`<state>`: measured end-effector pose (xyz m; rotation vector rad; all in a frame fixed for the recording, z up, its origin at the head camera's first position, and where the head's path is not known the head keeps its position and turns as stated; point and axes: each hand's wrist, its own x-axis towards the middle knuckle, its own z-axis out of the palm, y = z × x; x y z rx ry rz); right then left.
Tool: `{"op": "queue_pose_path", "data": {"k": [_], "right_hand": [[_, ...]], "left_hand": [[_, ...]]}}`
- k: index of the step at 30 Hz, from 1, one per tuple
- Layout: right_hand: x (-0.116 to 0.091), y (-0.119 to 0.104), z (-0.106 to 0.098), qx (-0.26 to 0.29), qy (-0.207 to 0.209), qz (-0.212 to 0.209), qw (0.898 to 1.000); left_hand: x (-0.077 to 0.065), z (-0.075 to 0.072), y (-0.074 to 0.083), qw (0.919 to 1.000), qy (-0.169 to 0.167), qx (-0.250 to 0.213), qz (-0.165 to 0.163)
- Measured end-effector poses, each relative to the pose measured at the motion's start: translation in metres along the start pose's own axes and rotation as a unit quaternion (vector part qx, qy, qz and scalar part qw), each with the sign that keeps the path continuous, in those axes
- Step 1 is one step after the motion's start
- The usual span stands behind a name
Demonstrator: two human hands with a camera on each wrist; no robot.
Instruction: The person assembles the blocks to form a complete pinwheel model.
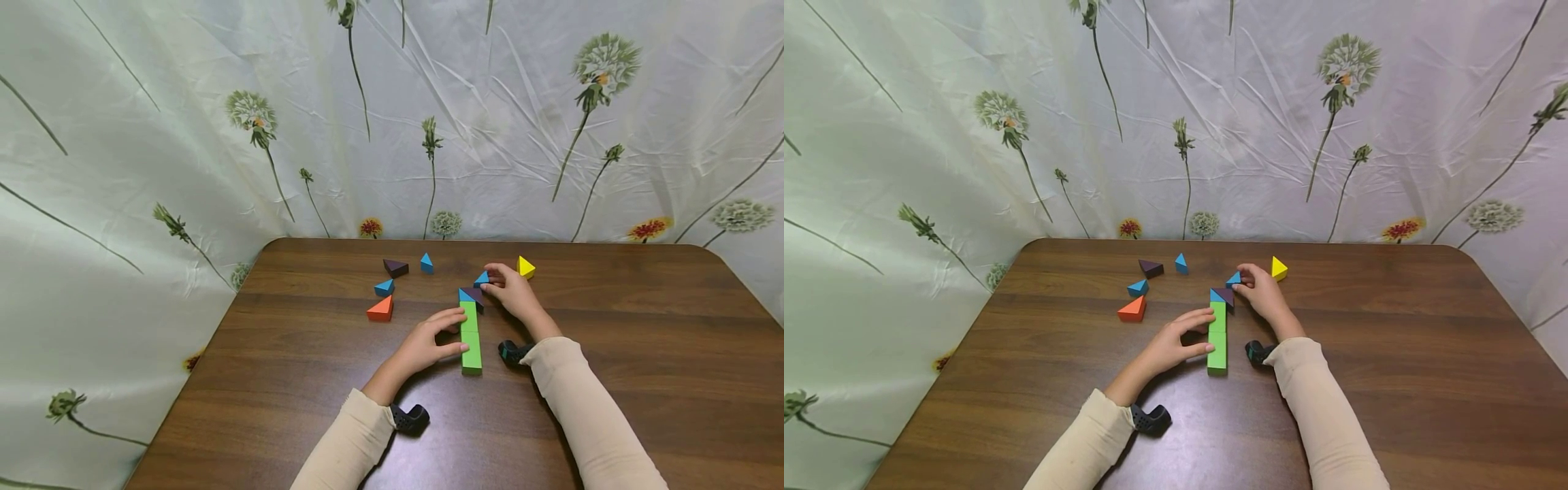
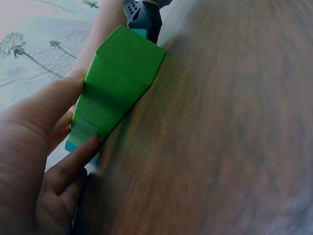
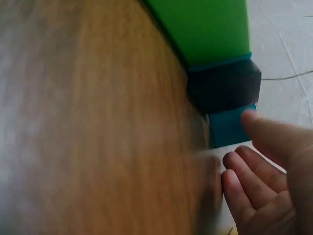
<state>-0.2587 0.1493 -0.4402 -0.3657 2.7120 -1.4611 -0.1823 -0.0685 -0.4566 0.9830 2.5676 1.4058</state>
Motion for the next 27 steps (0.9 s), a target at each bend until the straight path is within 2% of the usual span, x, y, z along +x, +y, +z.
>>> {"op": "queue_pose_path", "data": {"k": [5,13,27], "right_hand": [[-0.002,0.0,-0.002,0.017,-0.002,-0.005,1.0],[0.0,0.0,-0.003,0.005,-0.002,-0.01,1.0],[0.002,-0.011,0.006,0.006,-0.004,-0.017,1.0]], "left_hand": [[0.0,0.001,-0.001,1.0,0.003,0.003,0.002],[-0.001,0.001,-0.001,1.0,0.0,0.003,-0.002],[-0.001,0.001,-0.002,1.0,0.001,0.0,0.0]]}}
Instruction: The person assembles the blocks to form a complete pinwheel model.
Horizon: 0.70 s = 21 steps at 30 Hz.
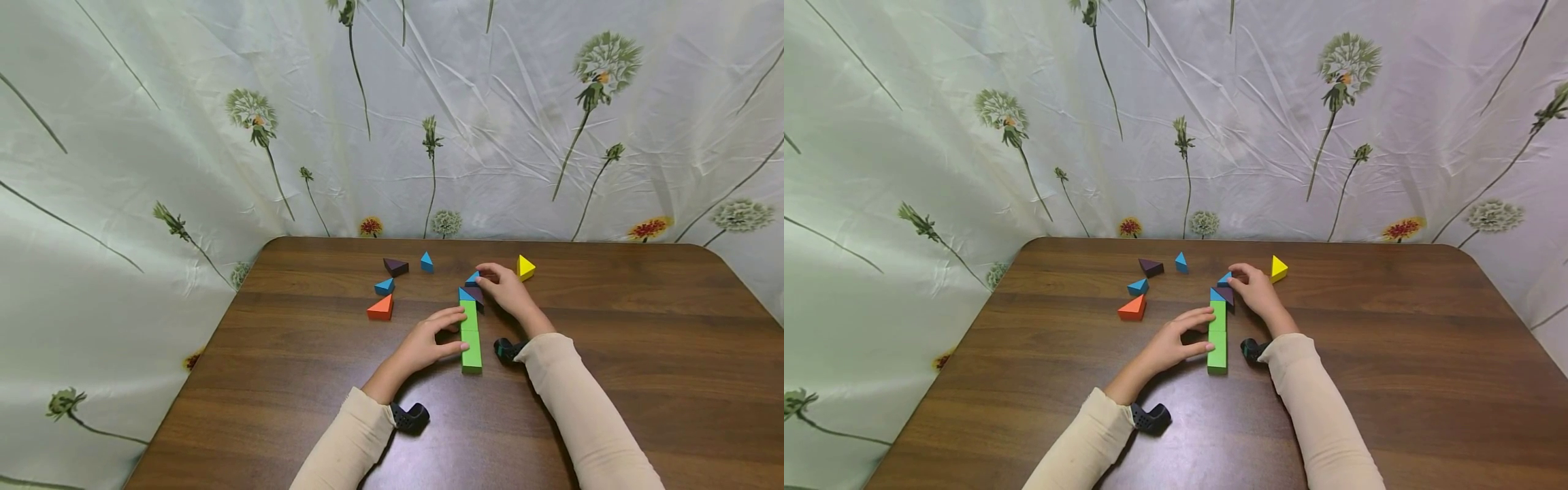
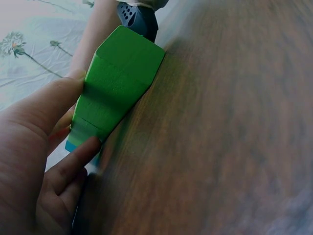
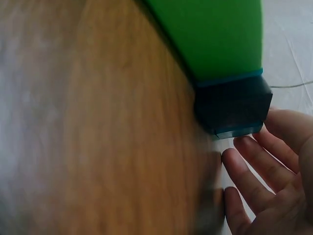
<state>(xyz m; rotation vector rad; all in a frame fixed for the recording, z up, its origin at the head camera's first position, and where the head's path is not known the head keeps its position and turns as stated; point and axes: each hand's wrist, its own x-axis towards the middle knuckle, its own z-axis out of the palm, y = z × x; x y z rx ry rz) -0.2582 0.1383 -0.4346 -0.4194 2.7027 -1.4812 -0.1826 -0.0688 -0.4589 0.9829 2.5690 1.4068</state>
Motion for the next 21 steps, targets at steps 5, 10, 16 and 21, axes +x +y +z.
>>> {"op": "queue_pose_path", "data": {"k": [5,10,16,21], "right_hand": [[0.0004,-0.0018,0.0024,-0.003,0.003,0.002,1.0],[0.0009,-0.0034,0.005,-0.009,0.004,0.008,1.0],[0.0004,-0.0063,0.0072,-0.009,0.007,0.01,1.0],[-0.0002,-0.007,0.0078,-0.007,0.004,0.011,1.0]], "left_hand": [[0.0003,0.0002,0.0003,1.0,0.001,0.0,0.0],[0.0,-0.0004,0.0014,1.0,0.001,0.002,0.006],[0.0002,-0.0001,0.0007,1.0,0.002,-0.001,0.005],[0.0003,0.0001,0.0005,1.0,0.003,-0.005,0.006]]}}
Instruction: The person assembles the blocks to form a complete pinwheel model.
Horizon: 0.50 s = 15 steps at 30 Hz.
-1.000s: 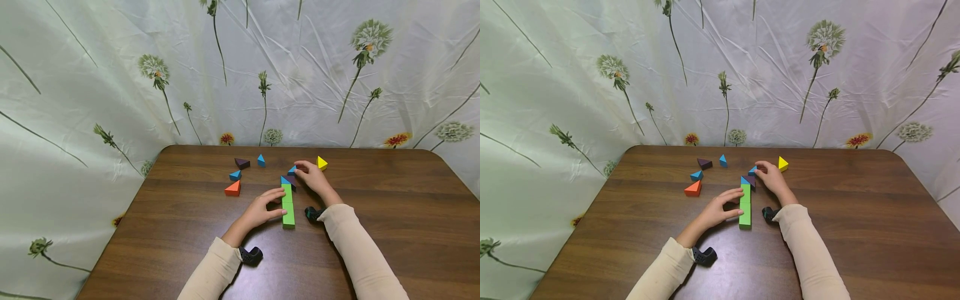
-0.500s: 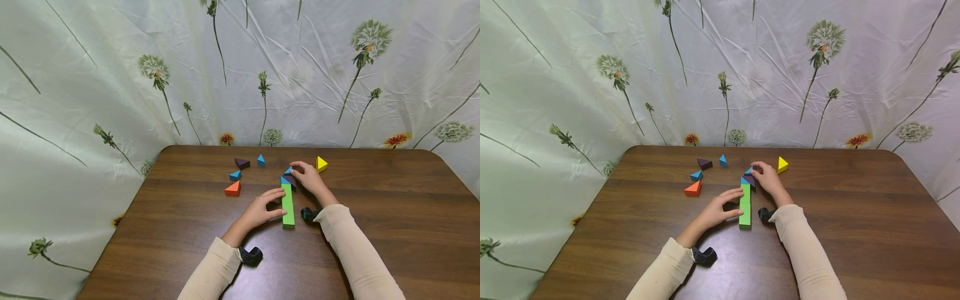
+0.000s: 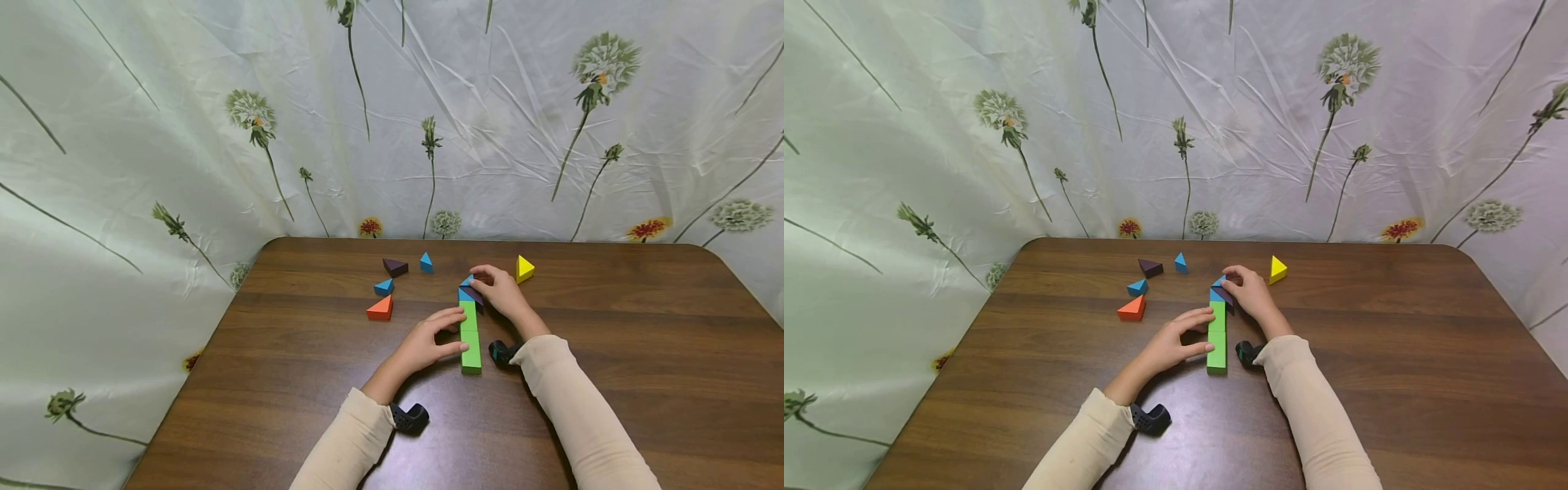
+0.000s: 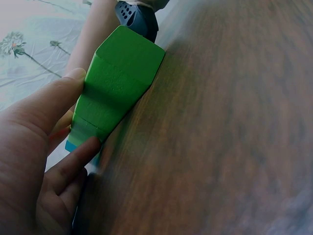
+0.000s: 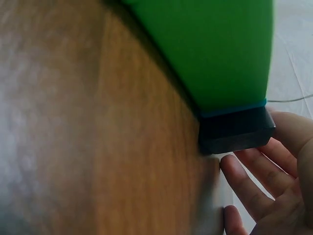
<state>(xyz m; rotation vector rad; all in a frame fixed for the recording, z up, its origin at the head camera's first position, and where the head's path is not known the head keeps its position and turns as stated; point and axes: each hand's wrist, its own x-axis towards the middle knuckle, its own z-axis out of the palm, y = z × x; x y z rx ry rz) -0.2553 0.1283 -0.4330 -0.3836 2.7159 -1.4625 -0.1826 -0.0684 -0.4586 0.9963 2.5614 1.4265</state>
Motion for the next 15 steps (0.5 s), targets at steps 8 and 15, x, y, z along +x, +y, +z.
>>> {"op": "queue_pose_path", "data": {"k": [8,15], "right_hand": [[-0.0008,-0.0003,-0.0003,0.001,-0.005,-0.004,1.0],[-0.0011,0.0008,-0.0001,-0.005,-0.002,-0.007,1.0]], "left_hand": [[0.0001,0.0001,-0.0003,1.0,-0.001,-0.001,-0.002],[0.0003,0.0005,-0.001,1.0,-0.001,-0.003,0.0]]}}
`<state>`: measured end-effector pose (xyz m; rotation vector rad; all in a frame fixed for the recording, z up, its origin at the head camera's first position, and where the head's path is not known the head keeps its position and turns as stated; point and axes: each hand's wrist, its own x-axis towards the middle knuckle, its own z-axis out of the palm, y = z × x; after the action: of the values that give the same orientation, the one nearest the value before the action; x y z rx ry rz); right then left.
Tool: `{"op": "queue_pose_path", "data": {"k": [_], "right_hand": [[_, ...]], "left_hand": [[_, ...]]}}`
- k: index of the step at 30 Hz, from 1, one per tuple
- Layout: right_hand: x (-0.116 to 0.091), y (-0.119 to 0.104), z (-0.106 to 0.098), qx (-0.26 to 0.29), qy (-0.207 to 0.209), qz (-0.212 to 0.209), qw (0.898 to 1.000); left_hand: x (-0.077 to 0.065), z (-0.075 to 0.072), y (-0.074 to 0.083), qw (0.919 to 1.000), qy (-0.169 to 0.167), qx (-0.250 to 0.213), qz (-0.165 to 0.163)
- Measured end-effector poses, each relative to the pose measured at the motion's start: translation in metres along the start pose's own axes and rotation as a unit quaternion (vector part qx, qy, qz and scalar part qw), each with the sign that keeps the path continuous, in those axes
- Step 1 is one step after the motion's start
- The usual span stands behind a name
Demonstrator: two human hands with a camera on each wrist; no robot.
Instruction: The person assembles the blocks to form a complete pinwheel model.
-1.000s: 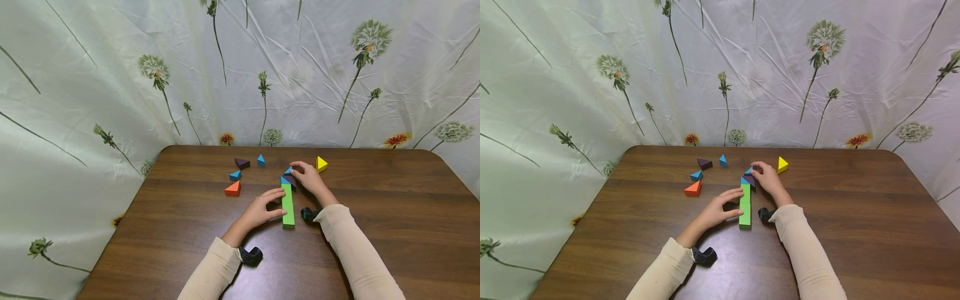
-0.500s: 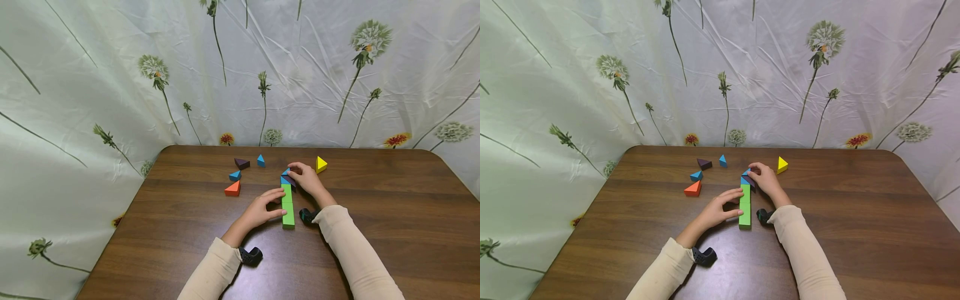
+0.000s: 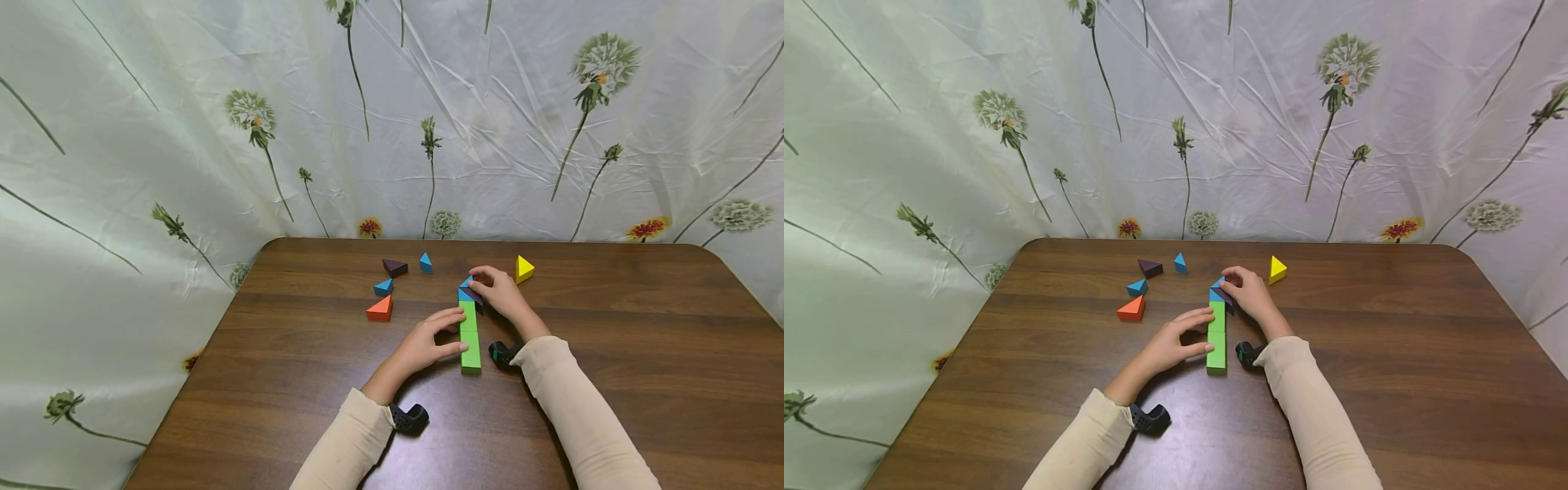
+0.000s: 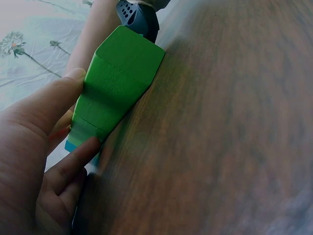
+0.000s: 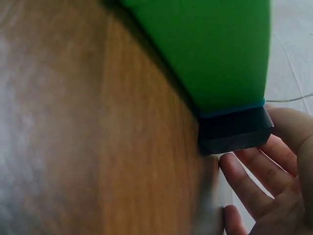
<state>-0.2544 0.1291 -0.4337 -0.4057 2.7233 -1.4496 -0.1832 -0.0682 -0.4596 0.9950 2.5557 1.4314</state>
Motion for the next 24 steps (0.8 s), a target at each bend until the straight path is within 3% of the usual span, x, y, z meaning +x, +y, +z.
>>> {"op": "queue_pose_path", "data": {"k": [14,24], "right_hand": [[0.0,0.0,-0.003,0.016,0.013,-0.009,1.0],[-0.006,-0.004,-0.02,0.017,0.033,-0.033,0.999]], "left_hand": [[0.0,0.0,0.0,1.0,-0.001,0.005,-0.001],[0.0,-0.001,0.0,0.9999,0.0,0.012,0.0]]}}
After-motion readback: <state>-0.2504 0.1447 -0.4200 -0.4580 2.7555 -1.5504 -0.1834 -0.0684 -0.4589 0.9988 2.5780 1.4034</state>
